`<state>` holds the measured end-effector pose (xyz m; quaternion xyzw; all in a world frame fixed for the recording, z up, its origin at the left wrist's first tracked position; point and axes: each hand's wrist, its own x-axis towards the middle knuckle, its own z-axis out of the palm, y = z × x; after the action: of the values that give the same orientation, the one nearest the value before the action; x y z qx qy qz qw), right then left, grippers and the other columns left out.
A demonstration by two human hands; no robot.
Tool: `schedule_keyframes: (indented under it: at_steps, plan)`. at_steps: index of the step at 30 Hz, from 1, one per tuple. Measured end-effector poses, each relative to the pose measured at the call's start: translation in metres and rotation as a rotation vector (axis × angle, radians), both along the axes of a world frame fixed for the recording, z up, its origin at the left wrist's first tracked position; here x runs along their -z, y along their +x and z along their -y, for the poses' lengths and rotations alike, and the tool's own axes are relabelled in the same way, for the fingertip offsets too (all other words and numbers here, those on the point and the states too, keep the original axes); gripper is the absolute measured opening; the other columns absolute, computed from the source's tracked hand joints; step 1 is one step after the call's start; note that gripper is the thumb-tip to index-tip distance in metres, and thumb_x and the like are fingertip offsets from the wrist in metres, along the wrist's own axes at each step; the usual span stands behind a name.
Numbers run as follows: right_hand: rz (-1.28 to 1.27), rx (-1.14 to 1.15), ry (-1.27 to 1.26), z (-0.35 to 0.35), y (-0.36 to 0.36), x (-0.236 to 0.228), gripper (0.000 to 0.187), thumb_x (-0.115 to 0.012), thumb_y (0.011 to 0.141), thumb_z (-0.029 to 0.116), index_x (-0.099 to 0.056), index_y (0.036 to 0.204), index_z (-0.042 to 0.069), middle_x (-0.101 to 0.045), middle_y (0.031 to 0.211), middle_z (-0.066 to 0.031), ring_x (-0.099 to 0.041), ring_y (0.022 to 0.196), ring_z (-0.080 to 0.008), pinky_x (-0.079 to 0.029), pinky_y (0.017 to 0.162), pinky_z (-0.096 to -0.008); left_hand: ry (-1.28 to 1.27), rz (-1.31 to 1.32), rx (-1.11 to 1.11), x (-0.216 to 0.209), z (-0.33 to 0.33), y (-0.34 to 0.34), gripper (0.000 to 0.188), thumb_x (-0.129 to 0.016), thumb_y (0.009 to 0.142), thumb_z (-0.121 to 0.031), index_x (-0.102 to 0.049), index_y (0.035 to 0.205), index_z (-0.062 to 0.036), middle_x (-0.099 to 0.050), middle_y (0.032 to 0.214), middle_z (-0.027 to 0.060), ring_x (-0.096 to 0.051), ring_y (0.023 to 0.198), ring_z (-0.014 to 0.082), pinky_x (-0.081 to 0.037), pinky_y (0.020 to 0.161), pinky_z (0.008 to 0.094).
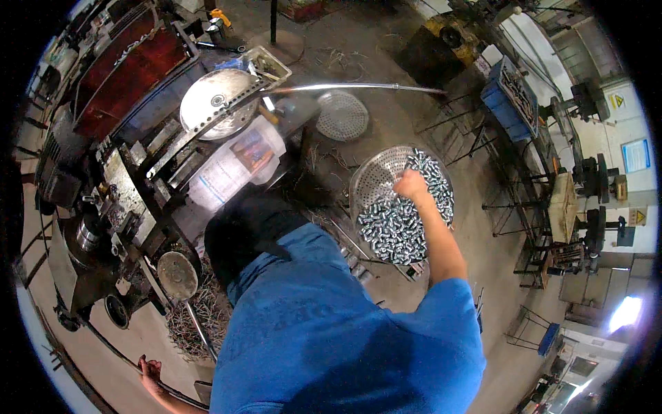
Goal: The person operates a metalworking lathe in a workshop, repeatedly inserting small metal rods into the machine's chuck. They use a long metal rod to manipulate the machine's controls and retrieve the processed metal pieces, which are collected in a basket on the floor.
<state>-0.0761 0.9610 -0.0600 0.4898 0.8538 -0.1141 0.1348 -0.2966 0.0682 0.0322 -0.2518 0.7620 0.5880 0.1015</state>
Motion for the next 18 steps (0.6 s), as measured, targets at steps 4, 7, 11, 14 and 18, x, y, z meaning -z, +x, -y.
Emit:
schedule_keyframes:
  at_steps: [4,7,11,14,18]
  plan:
    - [0.115,-0.077,-0.056,0.006,0.012,0.017,0.031,-0.060,0.067,0.023,-0.067,0.093,0.008,-0.064,0.099,-0.0194,-0.061,0.095,-0.0333,-0.048,0.087,-0.0385,-0.016,0.023,-0.030,0.001,0.004,0.025,0.040,-0.060,0.088,-0.031,-0.054,0.114,-0.0011,-0.056,0.072,0.0055,-0.057,0.066,0.0147,-0.052,0.064,0.0295]
    - [0.198,-0.135,-0.089,0.002,0.036,0.053,0.036,-0.058,0.069,0.019,-0.064,0.098,-0.001,-0.060,0.110,-0.0210,-0.059,0.102,-0.0338,-0.047,0.089,-0.0367,0.016,0.016,0.006,0.002,0.007,-0.004,0.039,-0.060,0.088,-0.030,-0.055,0.114,-0.0009,-0.056,0.072,0.0049,-0.057,0.066,0.0143,-0.052,0.065,0.0297]
    - [0.260,-0.241,-0.006,0.000,0.024,0.050,0.036,-0.059,0.067,0.020,-0.065,0.096,-0.001,-0.055,0.116,-0.0204,-0.055,0.109,-0.0309,-0.045,0.093,-0.0357,-0.017,0.013,-0.116,0.002,-0.003,0.014,0.033,-0.063,0.086,-0.027,-0.059,0.109,-0.0038,-0.056,0.069,0.0046,-0.056,0.065,0.0146,-0.051,0.063,0.0316]
    - [0.257,-0.228,-0.085,0.013,0.006,0.005,0.038,-0.061,0.066,0.021,-0.065,0.097,-0.001,-0.057,0.113,-0.0209,-0.055,0.108,-0.0307,-0.045,0.093,-0.0359,0.037,-0.036,-0.095,0.010,0.012,0.021,0.033,-0.064,0.085,-0.027,-0.059,0.107,-0.0033,-0.055,0.068,0.0043,-0.056,0.066,0.0146,-0.051,0.063,0.0331]
    - [0.293,-0.202,-0.101,-0.010,0.013,0.034,0.038,-0.061,0.064,0.021,-0.065,0.095,-0.001,-0.057,0.112,-0.0224,-0.056,0.105,-0.0307,-0.045,0.092,-0.0351,-0.001,0.014,-0.052,0.001,-0.002,0.013,0.037,-0.061,0.087,-0.029,-0.056,0.112,-0.0023,-0.057,0.070,0.0037,-0.057,0.064,0.0137,-0.051,0.065,0.0279]
